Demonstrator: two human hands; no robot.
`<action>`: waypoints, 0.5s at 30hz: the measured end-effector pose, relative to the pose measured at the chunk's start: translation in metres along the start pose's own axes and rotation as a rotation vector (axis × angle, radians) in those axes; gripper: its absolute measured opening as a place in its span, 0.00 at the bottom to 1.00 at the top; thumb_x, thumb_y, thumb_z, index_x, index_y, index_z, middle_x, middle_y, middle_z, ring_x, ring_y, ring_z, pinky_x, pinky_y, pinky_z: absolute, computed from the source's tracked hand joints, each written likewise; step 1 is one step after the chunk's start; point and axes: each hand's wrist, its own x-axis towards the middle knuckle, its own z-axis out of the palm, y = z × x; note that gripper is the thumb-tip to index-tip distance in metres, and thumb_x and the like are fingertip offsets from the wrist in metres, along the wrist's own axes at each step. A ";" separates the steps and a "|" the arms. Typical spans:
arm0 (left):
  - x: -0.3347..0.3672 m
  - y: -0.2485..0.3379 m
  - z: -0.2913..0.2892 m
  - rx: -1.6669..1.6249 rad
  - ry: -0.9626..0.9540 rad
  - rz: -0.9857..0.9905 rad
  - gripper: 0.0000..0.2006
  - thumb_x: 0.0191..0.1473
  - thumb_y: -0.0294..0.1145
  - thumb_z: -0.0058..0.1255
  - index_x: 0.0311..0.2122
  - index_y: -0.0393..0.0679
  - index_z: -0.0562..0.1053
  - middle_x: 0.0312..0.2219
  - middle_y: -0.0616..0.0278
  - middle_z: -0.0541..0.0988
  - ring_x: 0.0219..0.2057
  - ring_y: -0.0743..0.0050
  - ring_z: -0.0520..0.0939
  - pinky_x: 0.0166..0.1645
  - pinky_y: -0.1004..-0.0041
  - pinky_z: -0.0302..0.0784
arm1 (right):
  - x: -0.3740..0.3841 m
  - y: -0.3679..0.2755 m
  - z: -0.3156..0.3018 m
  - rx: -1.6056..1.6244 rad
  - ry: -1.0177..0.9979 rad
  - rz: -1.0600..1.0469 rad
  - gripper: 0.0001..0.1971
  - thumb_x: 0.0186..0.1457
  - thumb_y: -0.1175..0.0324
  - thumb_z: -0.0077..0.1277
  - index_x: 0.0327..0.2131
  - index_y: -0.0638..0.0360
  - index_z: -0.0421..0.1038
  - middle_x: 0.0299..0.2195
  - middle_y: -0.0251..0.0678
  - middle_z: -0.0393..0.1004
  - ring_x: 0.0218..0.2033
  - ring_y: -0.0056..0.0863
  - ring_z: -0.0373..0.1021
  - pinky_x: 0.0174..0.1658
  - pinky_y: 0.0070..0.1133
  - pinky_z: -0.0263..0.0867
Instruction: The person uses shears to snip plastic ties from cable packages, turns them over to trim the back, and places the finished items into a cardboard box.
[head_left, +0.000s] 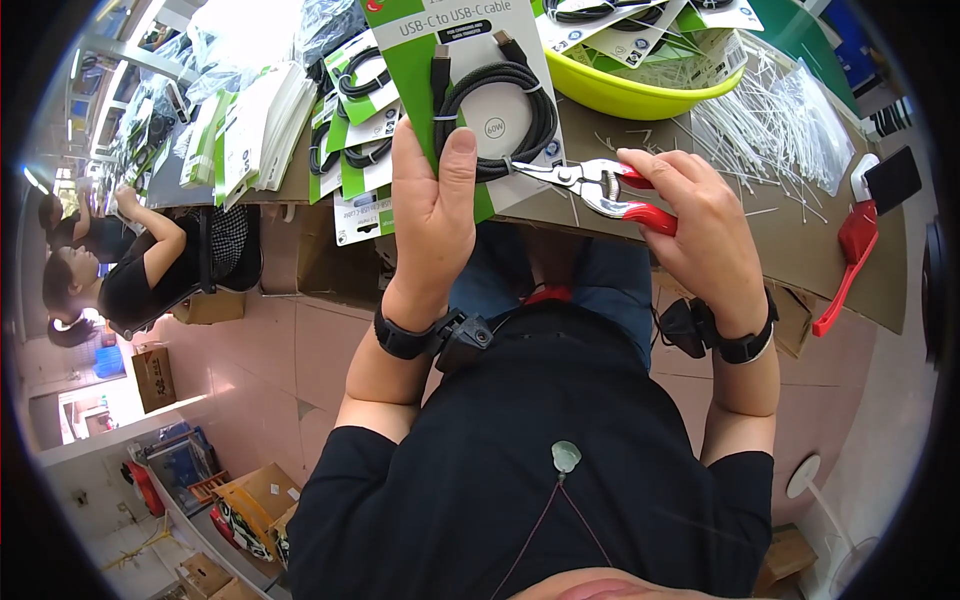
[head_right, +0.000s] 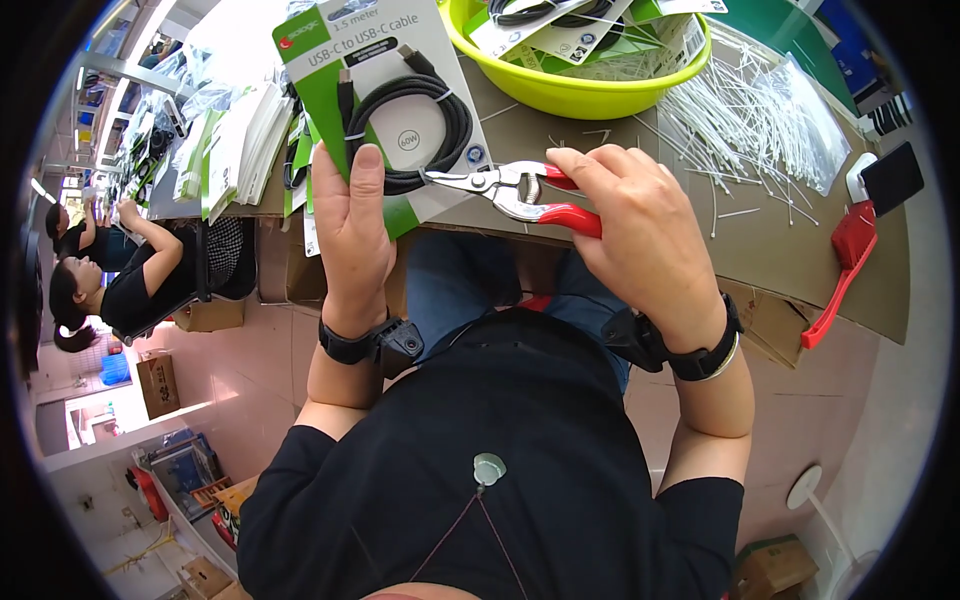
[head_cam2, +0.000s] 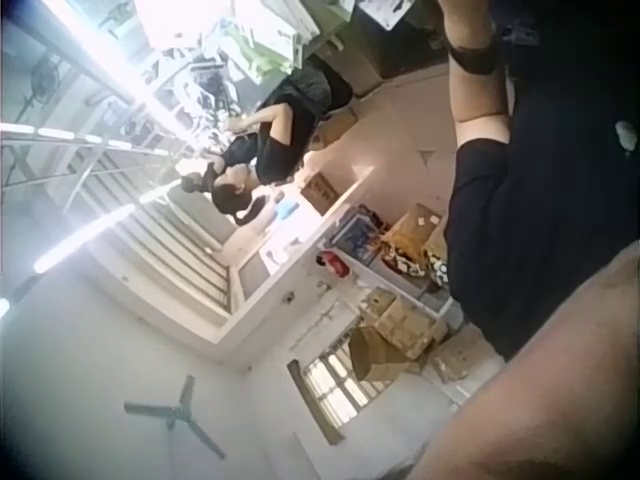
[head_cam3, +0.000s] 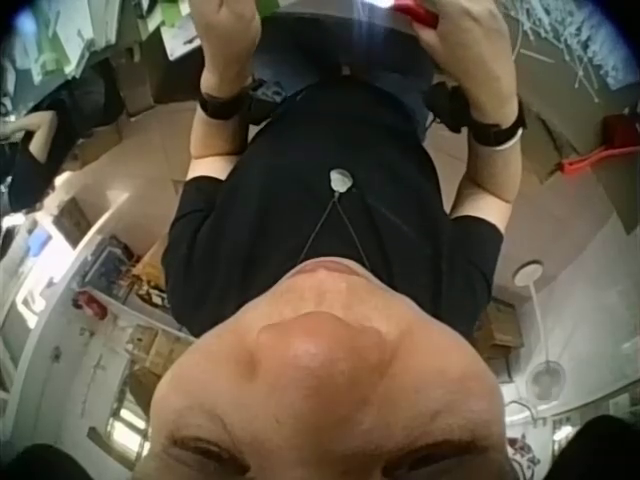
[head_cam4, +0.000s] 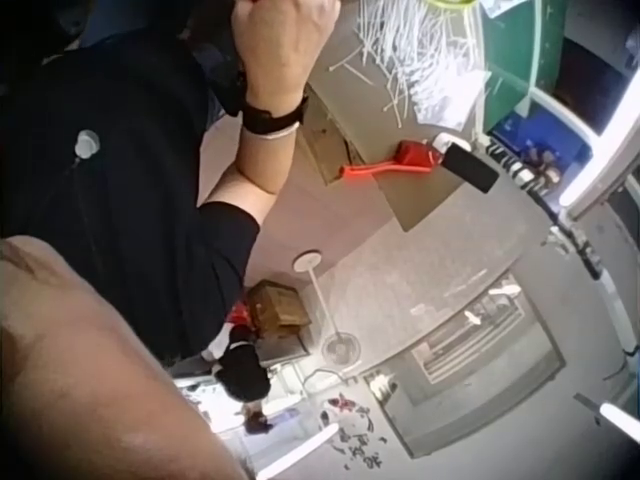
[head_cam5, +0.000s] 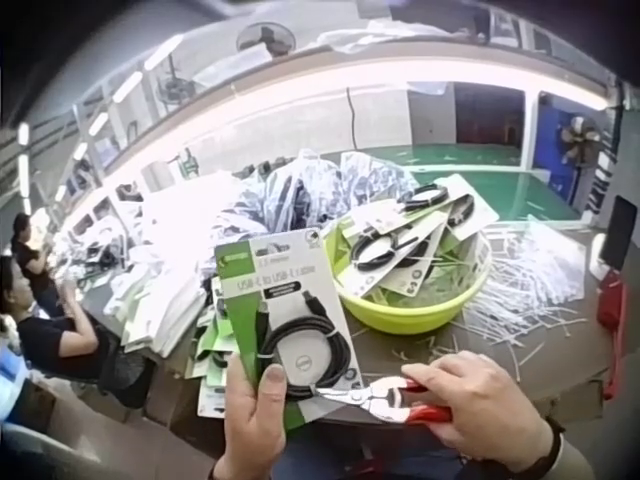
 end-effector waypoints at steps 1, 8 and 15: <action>-0.001 0.000 0.000 0.000 0.001 0.001 0.16 0.63 0.33 0.41 0.50 0.34 0.63 0.39 0.61 0.73 0.39 0.79 0.72 0.45 0.81 0.67 | 0.000 -0.001 0.001 0.000 0.000 -0.001 0.26 0.38 0.79 0.55 0.47 0.56 0.70 0.34 0.40 0.71 0.37 0.40 0.68 0.42 0.29 0.65; -0.004 -0.001 0.005 0.239 0.068 0.289 0.15 0.62 0.32 0.42 0.49 0.34 0.63 0.38 0.60 0.73 0.38 0.75 0.72 0.44 0.79 0.68 | 0.001 -0.010 0.005 -0.092 0.038 0.020 0.25 0.40 0.79 0.54 0.47 0.56 0.70 0.33 0.40 0.72 0.35 0.40 0.69 0.41 0.29 0.65; 0.001 0.005 0.004 -0.233 0.106 -0.083 0.14 0.63 0.31 0.39 0.51 0.36 0.62 0.40 0.59 0.73 0.38 0.77 0.74 0.44 0.77 0.72 | -0.001 0.004 0.014 0.241 -0.069 0.037 0.22 0.42 0.79 0.54 0.45 0.58 0.70 0.33 0.41 0.73 0.31 0.41 0.71 0.37 0.27 0.67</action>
